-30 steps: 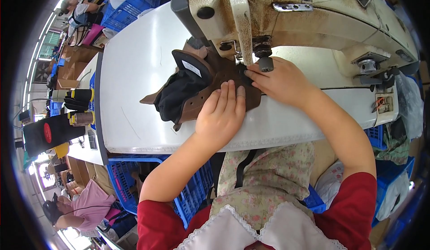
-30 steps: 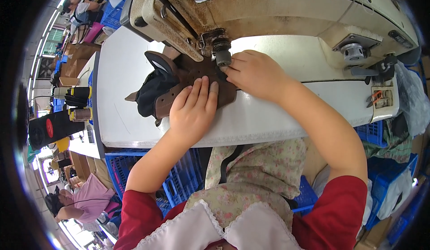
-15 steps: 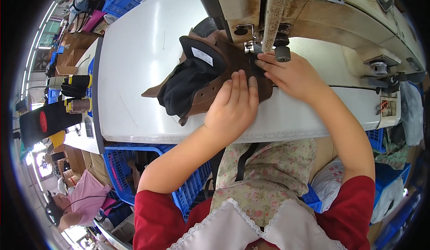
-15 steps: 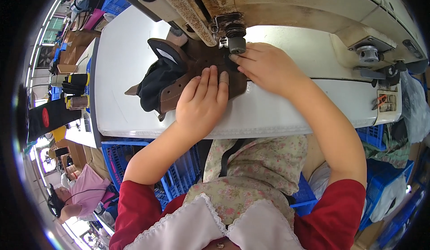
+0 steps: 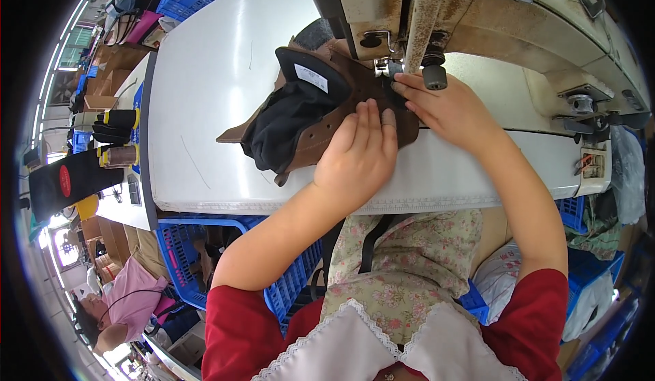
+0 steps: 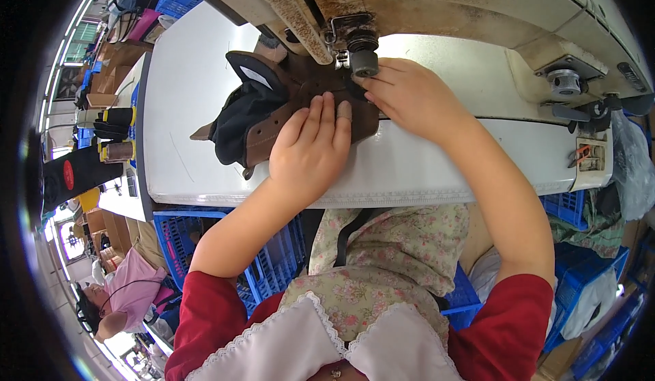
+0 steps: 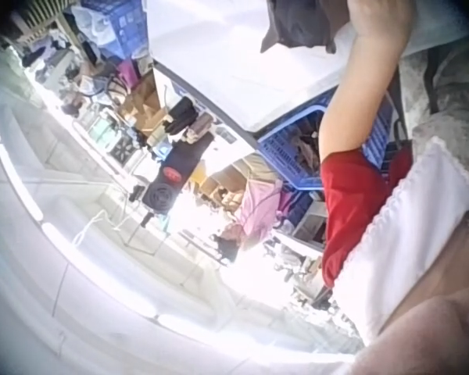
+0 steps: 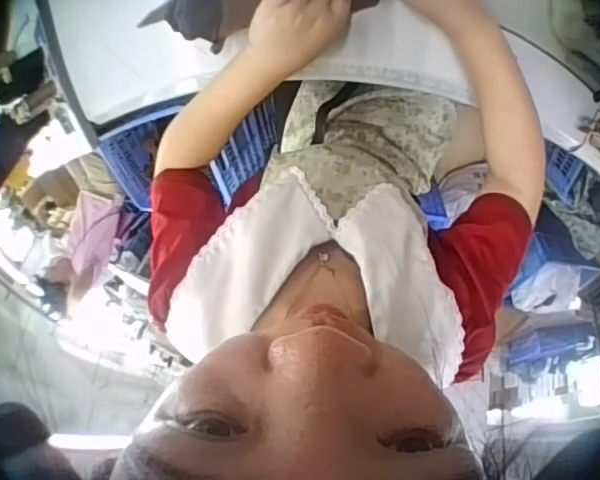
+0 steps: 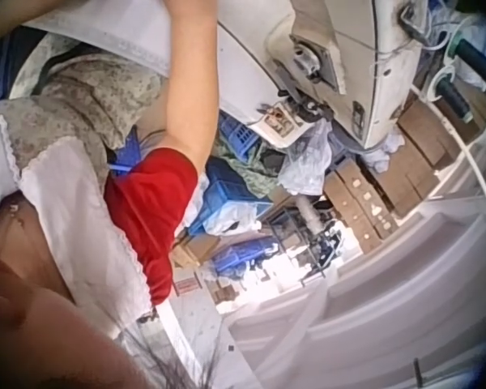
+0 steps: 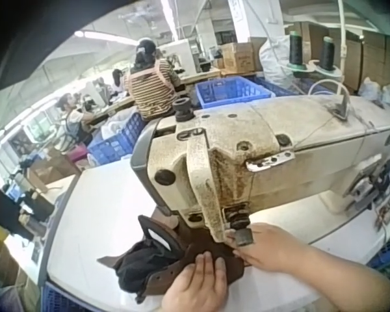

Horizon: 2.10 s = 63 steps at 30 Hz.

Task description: Stitch together the leather upper components of a shoe using an industrial sewing machine.

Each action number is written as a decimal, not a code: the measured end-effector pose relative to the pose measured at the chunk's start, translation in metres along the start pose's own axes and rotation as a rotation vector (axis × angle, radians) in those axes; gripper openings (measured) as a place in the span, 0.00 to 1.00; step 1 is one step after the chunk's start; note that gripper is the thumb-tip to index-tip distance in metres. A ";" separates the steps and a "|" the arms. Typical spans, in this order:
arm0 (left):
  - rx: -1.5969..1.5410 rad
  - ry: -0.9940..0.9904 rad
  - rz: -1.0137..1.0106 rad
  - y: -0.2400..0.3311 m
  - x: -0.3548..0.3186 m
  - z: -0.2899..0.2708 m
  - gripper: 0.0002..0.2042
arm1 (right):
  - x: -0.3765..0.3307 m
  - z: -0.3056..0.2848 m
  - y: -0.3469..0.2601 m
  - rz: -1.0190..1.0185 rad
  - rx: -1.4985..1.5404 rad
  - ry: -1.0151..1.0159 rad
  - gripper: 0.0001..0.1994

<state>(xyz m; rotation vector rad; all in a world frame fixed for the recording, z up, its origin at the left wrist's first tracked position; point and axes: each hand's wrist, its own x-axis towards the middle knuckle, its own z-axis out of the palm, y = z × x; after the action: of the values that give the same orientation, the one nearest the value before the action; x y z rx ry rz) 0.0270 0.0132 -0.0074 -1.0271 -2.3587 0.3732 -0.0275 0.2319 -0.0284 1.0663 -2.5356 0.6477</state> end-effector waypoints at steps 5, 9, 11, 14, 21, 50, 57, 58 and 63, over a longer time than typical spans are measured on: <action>0.002 0.002 -0.014 0.001 -0.001 0.000 0.17 | -0.004 0.002 0.004 0.028 0.045 -0.050 0.15; 0.000 -0.006 -0.007 0.001 0.001 -0.002 0.17 | -0.001 -0.001 0.000 0.036 0.025 -0.003 0.12; -0.003 -0.011 -0.016 0.002 0.002 -0.003 0.18 | 0.000 0.001 0.001 0.036 0.043 0.017 0.11; -0.038 -0.086 -0.040 0.002 0.005 -0.010 0.19 | -0.001 0.001 0.003 0.040 0.080 0.014 0.13; -0.048 -0.136 -0.052 0.000 0.008 -0.013 0.18 | -0.002 0.002 0.003 0.080 0.068 -0.028 0.15; -0.086 -0.144 0.234 -0.027 -0.002 -0.007 0.21 | -0.002 0.003 0.003 0.111 0.070 0.002 0.13; -0.072 -0.145 0.241 -0.025 0.000 -0.008 0.22 | -0.004 0.005 0.005 0.115 0.091 0.000 0.16; -0.067 -0.159 0.247 -0.025 0.000 -0.009 0.22 | -0.004 0.005 0.005 0.115 0.092 0.000 0.16; -0.066 -0.143 0.265 -0.026 0.001 -0.007 0.21 | -0.005 0.002 0.002 0.119 0.049 -0.040 0.16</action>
<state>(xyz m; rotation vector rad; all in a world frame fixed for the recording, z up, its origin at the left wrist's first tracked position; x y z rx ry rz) 0.0150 -0.0031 0.0105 -1.3928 -2.3763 0.4835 -0.0259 0.2346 -0.0331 0.9583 -2.6468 0.7303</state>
